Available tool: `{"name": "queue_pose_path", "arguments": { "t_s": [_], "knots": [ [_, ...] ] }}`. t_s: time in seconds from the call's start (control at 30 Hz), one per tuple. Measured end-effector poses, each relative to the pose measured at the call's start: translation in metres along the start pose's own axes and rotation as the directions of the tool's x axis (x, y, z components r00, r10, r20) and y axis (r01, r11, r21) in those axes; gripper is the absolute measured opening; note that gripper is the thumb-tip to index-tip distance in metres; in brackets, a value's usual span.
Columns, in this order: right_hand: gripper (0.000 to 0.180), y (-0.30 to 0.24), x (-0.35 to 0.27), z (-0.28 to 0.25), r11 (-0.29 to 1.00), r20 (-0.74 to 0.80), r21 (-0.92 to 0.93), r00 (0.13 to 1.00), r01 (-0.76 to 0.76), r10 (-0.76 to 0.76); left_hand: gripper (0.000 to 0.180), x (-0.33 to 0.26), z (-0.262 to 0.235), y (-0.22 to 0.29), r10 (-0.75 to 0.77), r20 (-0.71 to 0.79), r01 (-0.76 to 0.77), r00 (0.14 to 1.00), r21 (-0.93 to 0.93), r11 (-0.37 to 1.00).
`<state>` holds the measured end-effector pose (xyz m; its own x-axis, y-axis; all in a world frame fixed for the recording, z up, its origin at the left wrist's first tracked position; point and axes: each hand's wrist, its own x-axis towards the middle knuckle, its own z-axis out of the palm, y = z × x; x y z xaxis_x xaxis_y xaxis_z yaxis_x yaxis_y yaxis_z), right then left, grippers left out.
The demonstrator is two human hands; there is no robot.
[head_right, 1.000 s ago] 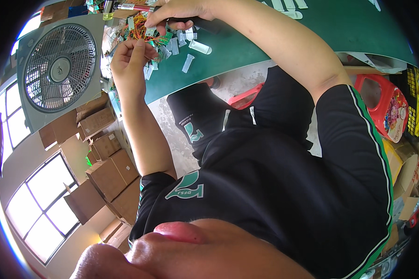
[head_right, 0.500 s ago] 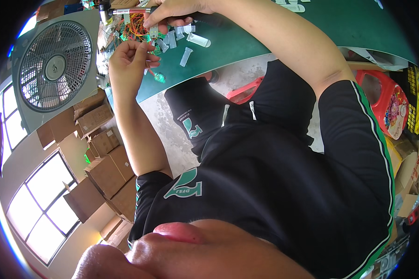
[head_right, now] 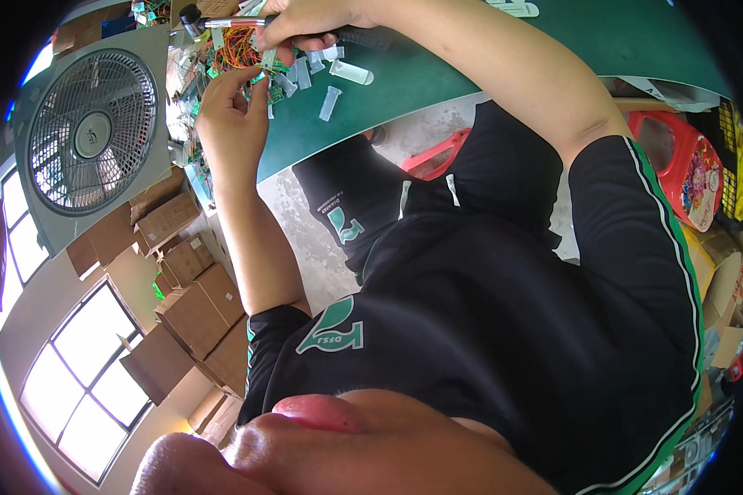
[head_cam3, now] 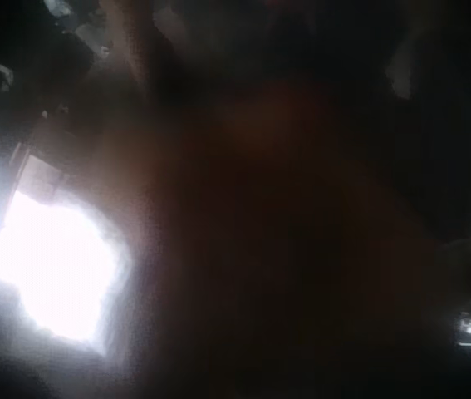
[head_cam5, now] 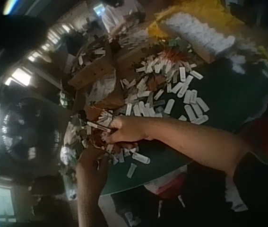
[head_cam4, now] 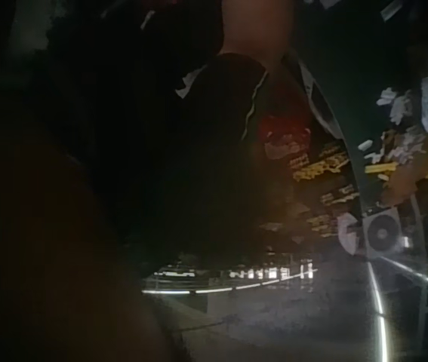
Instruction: The person assembles small LED lighting strips by pressing the LED strips and wires into plastic housings using a small hammer.
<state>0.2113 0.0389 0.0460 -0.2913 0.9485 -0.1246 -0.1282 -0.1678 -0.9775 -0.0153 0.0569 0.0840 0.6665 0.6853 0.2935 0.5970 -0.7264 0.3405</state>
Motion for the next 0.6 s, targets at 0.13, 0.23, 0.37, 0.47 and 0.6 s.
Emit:
{"name": "queue_pose_path", "arguments": {
  "t_s": [0.13,0.23,0.37,0.47,0.6],
  "knots": [
    [0.021,-0.005,-0.008,0.005,0.926,-0.061,-0.374,0.997,-0.057,0.036,0.018,-0.001,0.002,-0.017,0.043,0.008,-0.042,0.999,-0.02,0.999],
    [0.028,-0.017,-0.025,0.018,0.847,-0.156,-0.495,0.979,-0.194,0.134,0.018,0.001,0.003,-0.018,0.11,0.033,-0.107,0.993,-0.07,0.992],
    [0.032,-0.021,-0.049,0.04,0.836,-0.183,-0.463,0.955,-0.293,0.233,0.017,0.0,0.01,-0.019,0.218,0.151,-0.198,0.964,-0.137,0.971],
    [0.027,0.005,-0.067,0.052,0.835,-0.373,-0.447,0.915,-0.321,0.152,0.018,0.005,0.023,-0.018,0.293,0.215,-0.254,0.932,-0.189,0.948],
    [0.028,0.023,-0.08,0.059,0.828,-0.513,-0.373,0.837,-0.418,0.191,0.019,0.016,0.034,-0.018,0.368,0.269,-0.324,0.89,-0.193,0.926]
  ]
}}
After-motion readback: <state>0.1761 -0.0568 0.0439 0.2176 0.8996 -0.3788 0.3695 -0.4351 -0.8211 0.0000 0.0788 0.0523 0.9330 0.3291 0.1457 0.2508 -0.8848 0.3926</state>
